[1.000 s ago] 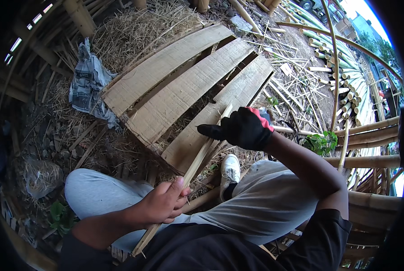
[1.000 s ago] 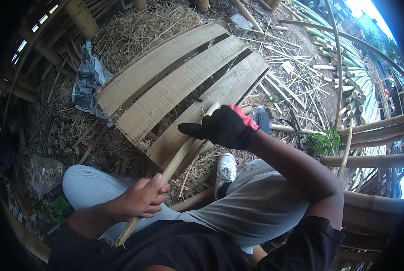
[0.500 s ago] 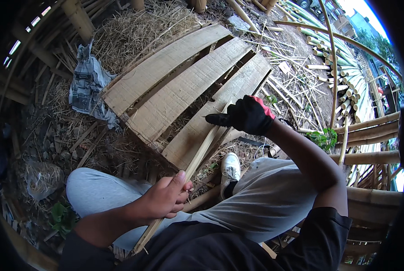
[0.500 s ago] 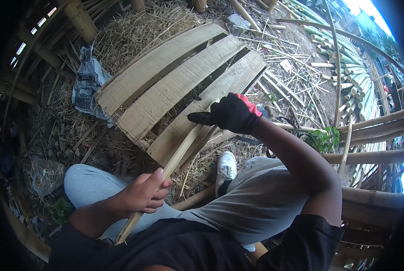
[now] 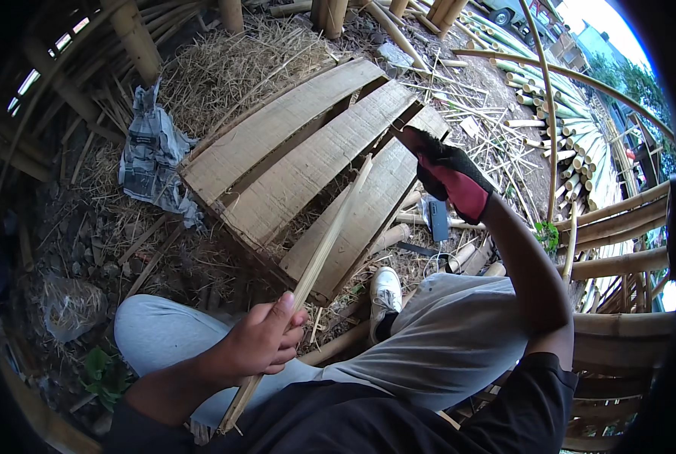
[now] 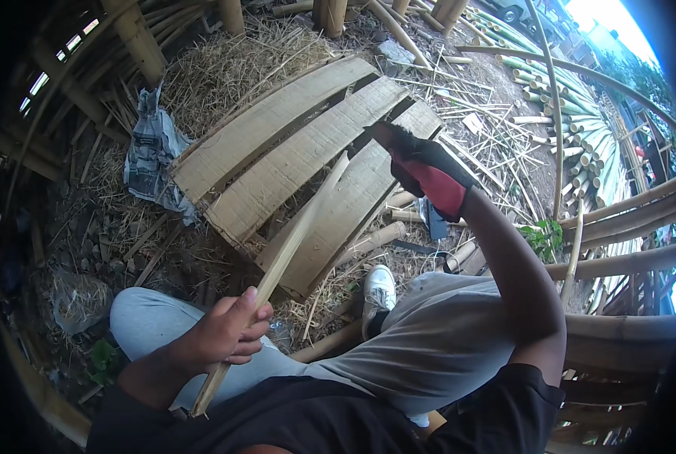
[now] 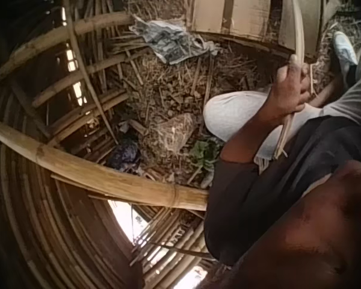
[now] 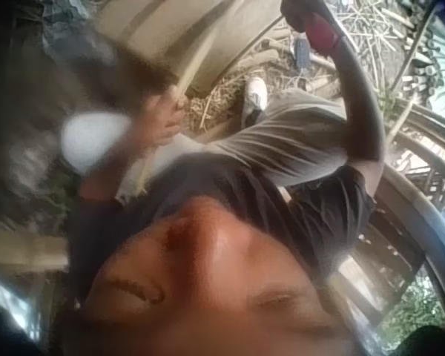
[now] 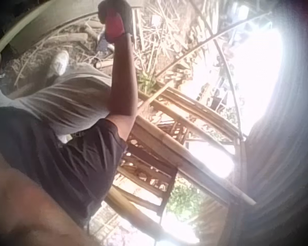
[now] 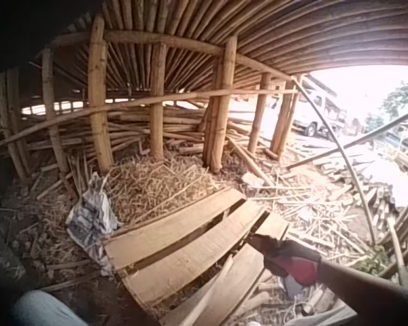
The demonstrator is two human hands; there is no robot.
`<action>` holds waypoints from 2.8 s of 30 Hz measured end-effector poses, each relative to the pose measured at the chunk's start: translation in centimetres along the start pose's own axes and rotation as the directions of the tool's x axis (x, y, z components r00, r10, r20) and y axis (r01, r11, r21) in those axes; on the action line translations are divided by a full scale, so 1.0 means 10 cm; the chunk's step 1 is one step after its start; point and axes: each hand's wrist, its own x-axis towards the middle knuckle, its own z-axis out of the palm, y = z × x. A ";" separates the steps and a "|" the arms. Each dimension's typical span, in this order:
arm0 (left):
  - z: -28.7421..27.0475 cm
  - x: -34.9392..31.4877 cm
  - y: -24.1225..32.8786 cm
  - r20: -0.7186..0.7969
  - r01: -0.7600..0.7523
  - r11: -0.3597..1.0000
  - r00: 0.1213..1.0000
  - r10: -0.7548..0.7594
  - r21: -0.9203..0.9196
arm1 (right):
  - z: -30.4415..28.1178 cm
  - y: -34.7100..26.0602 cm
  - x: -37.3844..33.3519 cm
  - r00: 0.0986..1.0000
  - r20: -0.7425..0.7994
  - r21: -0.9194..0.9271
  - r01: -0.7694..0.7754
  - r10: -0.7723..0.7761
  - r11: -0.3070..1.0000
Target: The person scrapes a thin bamboo strip using a knife while holding it by hand over a wooden crate and straw.
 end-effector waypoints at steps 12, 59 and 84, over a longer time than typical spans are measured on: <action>-0.01 -0.02 -0.02 0.003 -0.009 1.000 1.000 0.009 -0.003 | 0.39 -0.31 -0.34 0.934 0.349 0.531 -0.126 -0.081 0.838; -0.06 0.23 -0.02 -0.049 0.090 0.994 0.995 -0.087 0.066 | 0.61 0.25 0.11 0.698 0.588 -0.776 0.629 -0.409 -0.044; -0.02 0.27 -0.05 0.002 0.139 0.990 0.990 -0.139 0.014 | 0.54 0.25 0.08 0.709 0.614 -0.767 0.639 -0.347 -0.053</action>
